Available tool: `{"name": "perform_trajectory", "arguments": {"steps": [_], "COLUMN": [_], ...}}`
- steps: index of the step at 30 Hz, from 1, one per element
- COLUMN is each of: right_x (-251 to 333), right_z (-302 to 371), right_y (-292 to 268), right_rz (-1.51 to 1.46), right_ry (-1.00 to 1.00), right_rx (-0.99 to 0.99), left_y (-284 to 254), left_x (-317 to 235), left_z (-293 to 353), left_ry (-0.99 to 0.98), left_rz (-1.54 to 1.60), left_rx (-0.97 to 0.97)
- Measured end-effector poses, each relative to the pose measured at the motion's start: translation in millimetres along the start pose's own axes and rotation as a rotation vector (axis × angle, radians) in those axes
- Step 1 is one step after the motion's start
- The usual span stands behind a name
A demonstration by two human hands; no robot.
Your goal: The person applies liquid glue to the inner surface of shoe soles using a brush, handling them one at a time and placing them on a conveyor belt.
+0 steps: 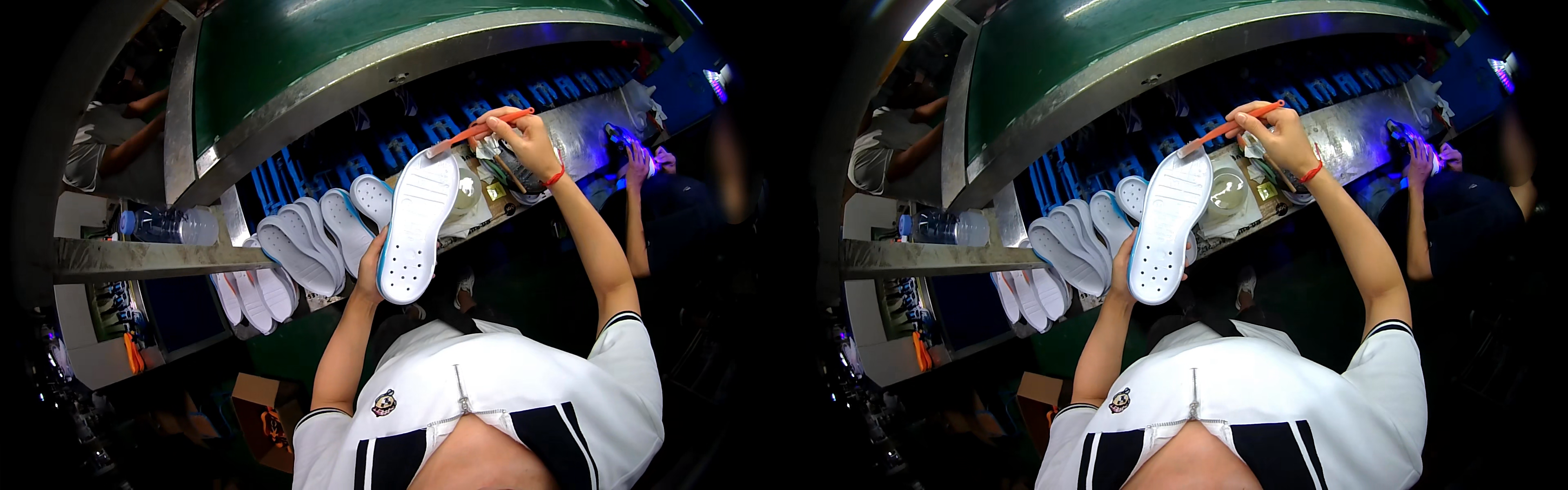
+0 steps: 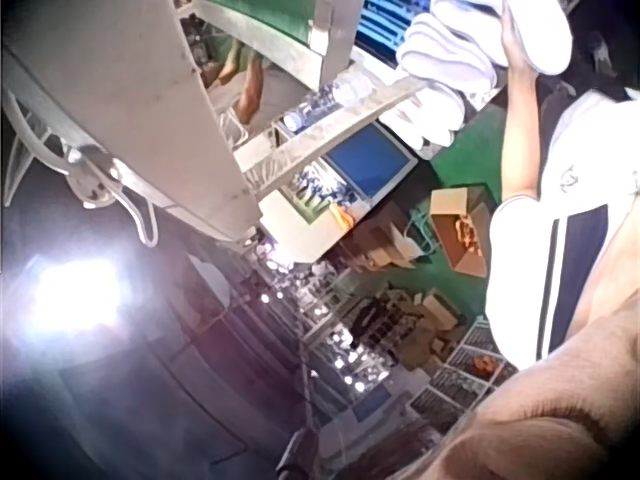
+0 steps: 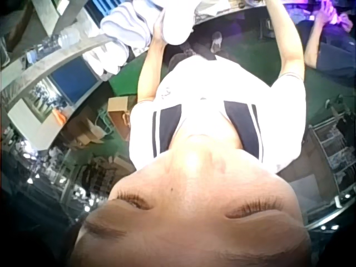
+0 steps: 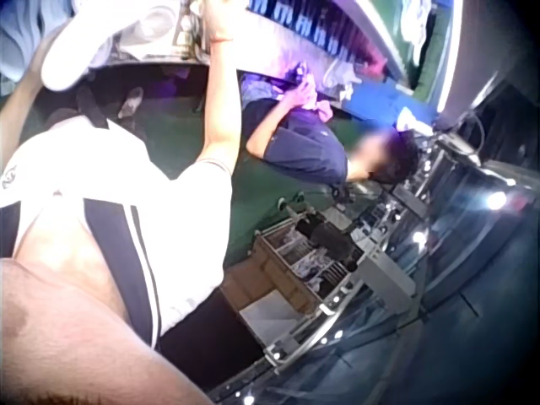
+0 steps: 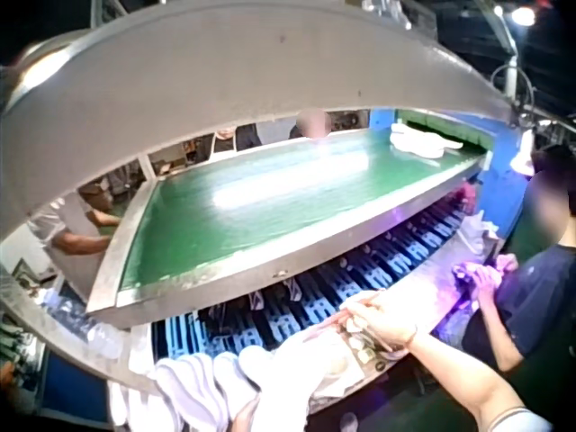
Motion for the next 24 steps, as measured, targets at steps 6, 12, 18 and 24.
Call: {"name": "perform_trajectory", "arguments": {"steps": [6,12,18,24], "right_x": [27.5,31.3,40.8,-14.5], "right_z": [16.3,78.1,119.0,101.6], "right_y": [5.9,57.9,79.0,84.3], "right_rz": [0.286,0.279,0.352,-0.39], "right_ry": [-0.259,-0.256,-0.321,0.485], "right_rx": [-0.046,0.089,0.142,0.276], "left_y": [-2.9,-14.9,-23.2,-9.5], "left_x": [-14.0,-34.5,-46.4,-35.3], "left_z": [-4.4,-19.8,-23.3,-18.5], "left_ry": [0.152,0.409,0.634,0.506], "left_rz": [-0.131,-0.204,-0.322,-0.332], "left_rx": [-0.065,-0.189,-0.259,-0.255]}}
Point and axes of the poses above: each hand's wrist, its own z-axis away from the middle knuckle, its own y-axis out of the palm, x = y × z, the point moved 7 cm from there along -z, towards the middle knuckle, and after that the axes turned 12 degrees about y, right-handed, at the moved point
